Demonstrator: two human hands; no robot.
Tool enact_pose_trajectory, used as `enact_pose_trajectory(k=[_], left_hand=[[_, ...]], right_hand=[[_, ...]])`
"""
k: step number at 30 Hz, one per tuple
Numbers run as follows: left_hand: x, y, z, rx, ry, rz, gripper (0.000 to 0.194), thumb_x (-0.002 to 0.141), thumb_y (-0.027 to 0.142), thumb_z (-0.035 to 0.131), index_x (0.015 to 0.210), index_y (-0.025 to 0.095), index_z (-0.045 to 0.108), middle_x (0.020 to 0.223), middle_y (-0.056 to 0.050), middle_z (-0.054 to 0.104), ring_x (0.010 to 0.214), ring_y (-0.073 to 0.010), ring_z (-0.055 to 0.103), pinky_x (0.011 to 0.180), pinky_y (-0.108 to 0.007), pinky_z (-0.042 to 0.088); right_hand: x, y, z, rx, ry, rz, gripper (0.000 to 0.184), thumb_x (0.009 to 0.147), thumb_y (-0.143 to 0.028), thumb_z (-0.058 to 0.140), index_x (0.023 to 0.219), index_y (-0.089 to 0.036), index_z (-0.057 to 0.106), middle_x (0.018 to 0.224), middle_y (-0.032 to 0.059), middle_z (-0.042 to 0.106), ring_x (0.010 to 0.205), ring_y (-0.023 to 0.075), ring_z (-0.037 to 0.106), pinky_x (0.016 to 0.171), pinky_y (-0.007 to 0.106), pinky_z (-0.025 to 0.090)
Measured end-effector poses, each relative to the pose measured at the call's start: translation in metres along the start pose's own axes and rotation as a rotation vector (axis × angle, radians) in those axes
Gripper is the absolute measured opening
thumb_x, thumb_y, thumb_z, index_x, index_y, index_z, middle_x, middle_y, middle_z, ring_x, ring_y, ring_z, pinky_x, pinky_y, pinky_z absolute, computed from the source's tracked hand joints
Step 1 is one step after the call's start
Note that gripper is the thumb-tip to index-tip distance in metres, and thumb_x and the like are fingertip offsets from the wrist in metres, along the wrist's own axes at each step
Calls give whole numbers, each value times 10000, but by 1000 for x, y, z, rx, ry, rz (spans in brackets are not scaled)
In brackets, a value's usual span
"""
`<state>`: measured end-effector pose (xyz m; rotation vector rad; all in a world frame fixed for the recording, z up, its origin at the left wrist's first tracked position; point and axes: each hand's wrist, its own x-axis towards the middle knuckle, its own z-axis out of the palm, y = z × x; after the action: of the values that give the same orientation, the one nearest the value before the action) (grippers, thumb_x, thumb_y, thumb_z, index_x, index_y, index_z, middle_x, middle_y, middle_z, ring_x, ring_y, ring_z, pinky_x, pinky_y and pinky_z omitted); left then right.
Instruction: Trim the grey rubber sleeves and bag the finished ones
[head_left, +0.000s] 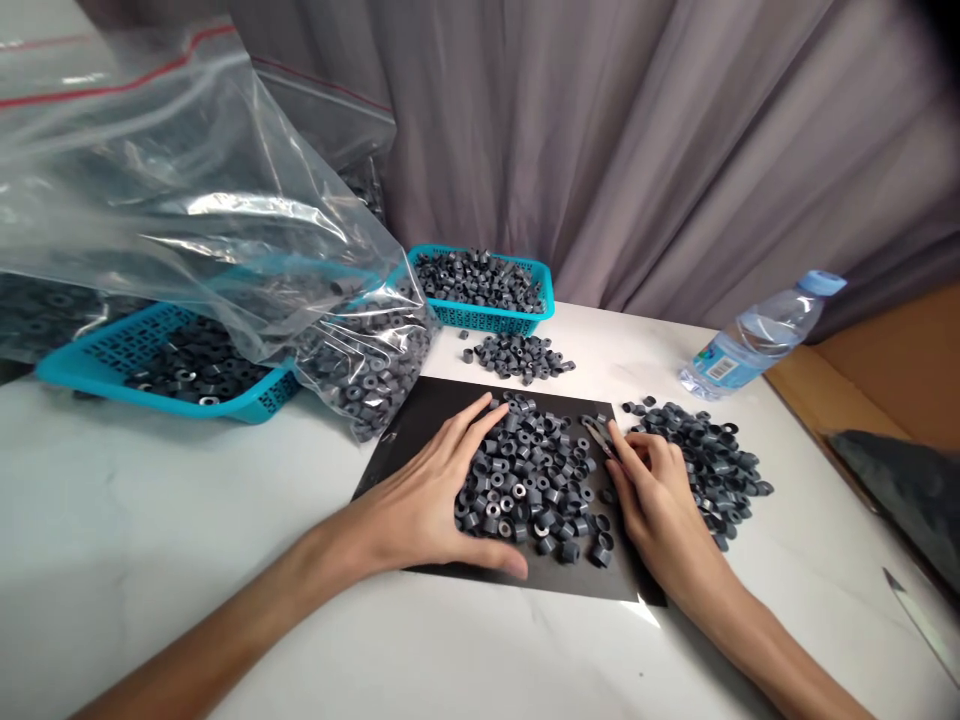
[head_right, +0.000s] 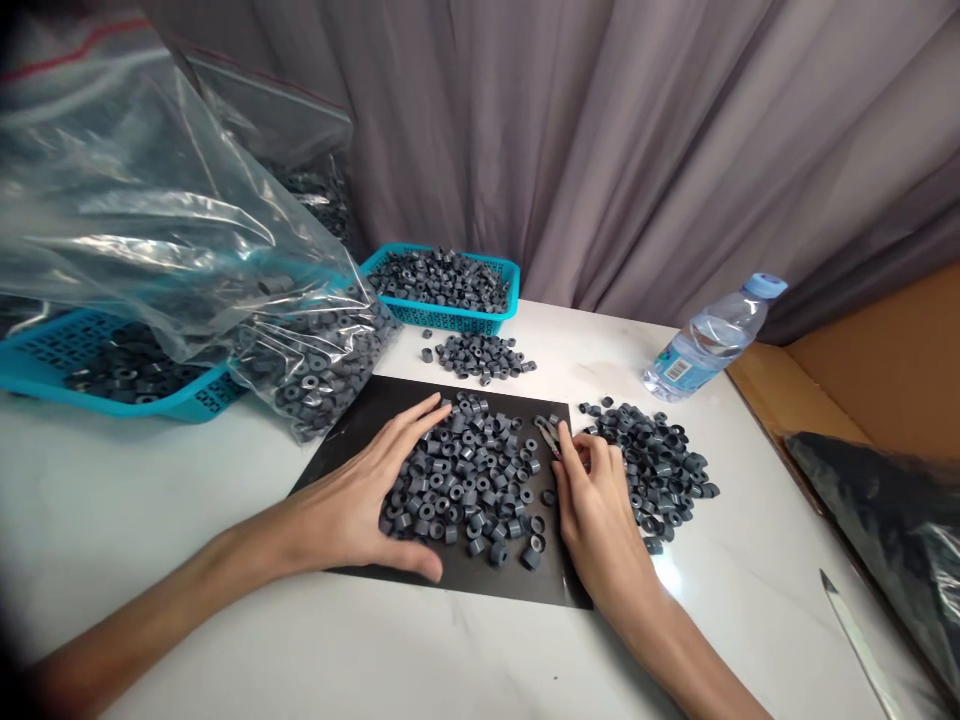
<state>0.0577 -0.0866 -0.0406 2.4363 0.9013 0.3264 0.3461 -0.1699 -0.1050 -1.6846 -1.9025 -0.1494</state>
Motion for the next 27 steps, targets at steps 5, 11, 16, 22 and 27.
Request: enact_pose_trajectory(k=[5, 11, 16, 22, 27], left_hand=[[-6, -16, -11, 86, -76, 57, 1471, 519, 795, 821, 1648, 328, 1, 1735, -136, 34, 1563, -456, 164, 1224, -638, 296], [-3, -28, -14, 168, -103, 69, 1504, 530, 833, 782, 1645, 281, -64, 1729, -156, 104, 1580, -411, 134, 1267, -589, 218], [8, -33, -10, 164, -102, 29, 1510, 523, 848, 772, 1651, 243, -30, 1726, -174, 98, 1572, -409, 174, 1268, -549, 239], [17, -33, -7, 88, -97, 23, 1512, 512, 838, 788, 1654, 243, -4, 1728, -157, 98, 1569, -418, 178, 1276, -552, 223], [34, -30, -6, 40, -125, 93, 1573, 460, 855, 792, 1654, 194, 11, 1724, -175, 108, 1577, -404, 159, 1286, -540, 215]], right_hand=[[0, -2, -6, 13, -27, 40, 522, 1071, -274, 357, 1592, -279, 343, 1252, 150, 523, 1096, 287, 509, 971, 545, 514], [-1, -24, -28, 124, -240, -39, 864, 940, -644, 567, 1641, -317, 184, 1507, 147, 425, 1370, 355, 426, 1090, 573, 490], [-7, -29, -26, 106, -380, -168, 1255, 775, -837, 601, 1651, -238, -70, 1708, 181, 87, 1560, 443, 132, 1201, 684, 290], [-1, -35, -16, 106, -450, -77, 1216, 841, -807, 546, 1618, -247, -204, 1727, 140, -56, 1584, 393, 48, 1240, 628, 255], [11, -47, -10, 165, -457, -46, 1226, 842, -810, 541, 1599, -264, -253, 1724, 124, -107, 1591, 353, 2, 1258, 594, 240]])
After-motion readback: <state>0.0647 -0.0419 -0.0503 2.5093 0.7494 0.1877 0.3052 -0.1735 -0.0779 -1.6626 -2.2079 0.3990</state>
